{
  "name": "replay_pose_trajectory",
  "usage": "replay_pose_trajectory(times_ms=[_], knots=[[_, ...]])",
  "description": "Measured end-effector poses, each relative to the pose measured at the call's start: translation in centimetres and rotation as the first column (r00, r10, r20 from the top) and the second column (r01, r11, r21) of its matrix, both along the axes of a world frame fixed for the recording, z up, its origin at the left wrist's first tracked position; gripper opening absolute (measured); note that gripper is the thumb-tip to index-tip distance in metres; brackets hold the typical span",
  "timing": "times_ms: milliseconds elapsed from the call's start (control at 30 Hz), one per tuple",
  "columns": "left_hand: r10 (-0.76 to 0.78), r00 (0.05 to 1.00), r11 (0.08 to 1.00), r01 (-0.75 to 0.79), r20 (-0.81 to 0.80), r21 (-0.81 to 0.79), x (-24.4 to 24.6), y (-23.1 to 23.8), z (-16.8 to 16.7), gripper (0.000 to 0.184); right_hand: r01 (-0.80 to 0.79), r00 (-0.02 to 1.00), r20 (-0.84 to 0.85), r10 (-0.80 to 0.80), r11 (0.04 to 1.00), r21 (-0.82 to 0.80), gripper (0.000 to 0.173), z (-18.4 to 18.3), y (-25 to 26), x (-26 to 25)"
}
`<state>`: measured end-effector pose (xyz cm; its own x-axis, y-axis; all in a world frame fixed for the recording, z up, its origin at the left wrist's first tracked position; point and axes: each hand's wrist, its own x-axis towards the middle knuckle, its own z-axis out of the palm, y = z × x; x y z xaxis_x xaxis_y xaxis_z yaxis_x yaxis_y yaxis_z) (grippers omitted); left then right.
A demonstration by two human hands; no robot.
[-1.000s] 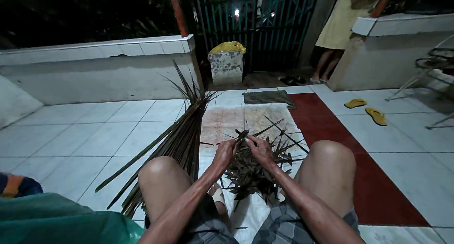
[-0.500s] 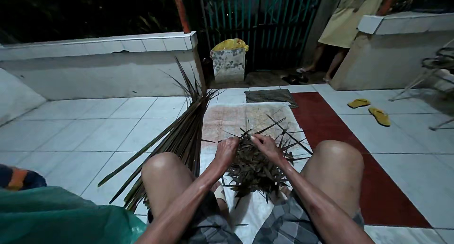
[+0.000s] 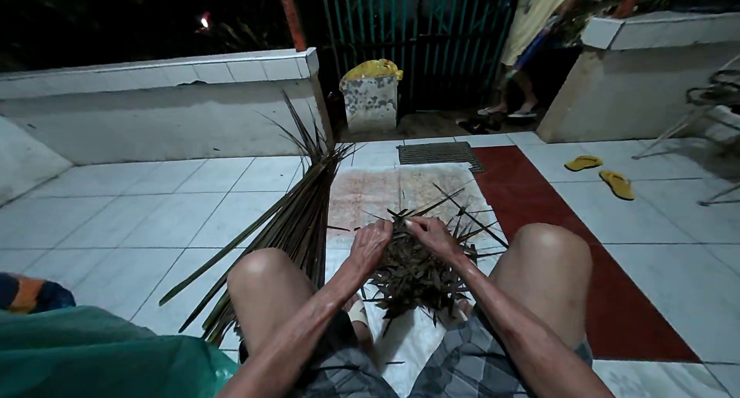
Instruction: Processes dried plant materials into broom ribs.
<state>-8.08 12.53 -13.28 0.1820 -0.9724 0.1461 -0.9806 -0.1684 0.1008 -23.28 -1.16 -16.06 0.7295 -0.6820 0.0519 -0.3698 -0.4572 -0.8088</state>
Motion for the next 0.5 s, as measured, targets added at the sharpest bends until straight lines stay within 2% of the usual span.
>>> replay_pose_trajectory(times_ms=[367, 500], knots=[[-0.028, 0.997, 1.0, 0.028, 0.065, -0.001, -0.5, 0.3, -0.1, 0.027, 0.107, 0.988, -0.11, -0.11, 0.994, -0.035, 0.041, -0.2, -0.8, -0.5], [-0.03, 0.996, 0.998, 0.035, 0.085, -0.056, -0.3, 0.6, -0.4, 0.026, 0.272, 0.954, -0.12, -0.275, 0.961, -0.038, 0.039, -1.0, -2.2, -1.2]])
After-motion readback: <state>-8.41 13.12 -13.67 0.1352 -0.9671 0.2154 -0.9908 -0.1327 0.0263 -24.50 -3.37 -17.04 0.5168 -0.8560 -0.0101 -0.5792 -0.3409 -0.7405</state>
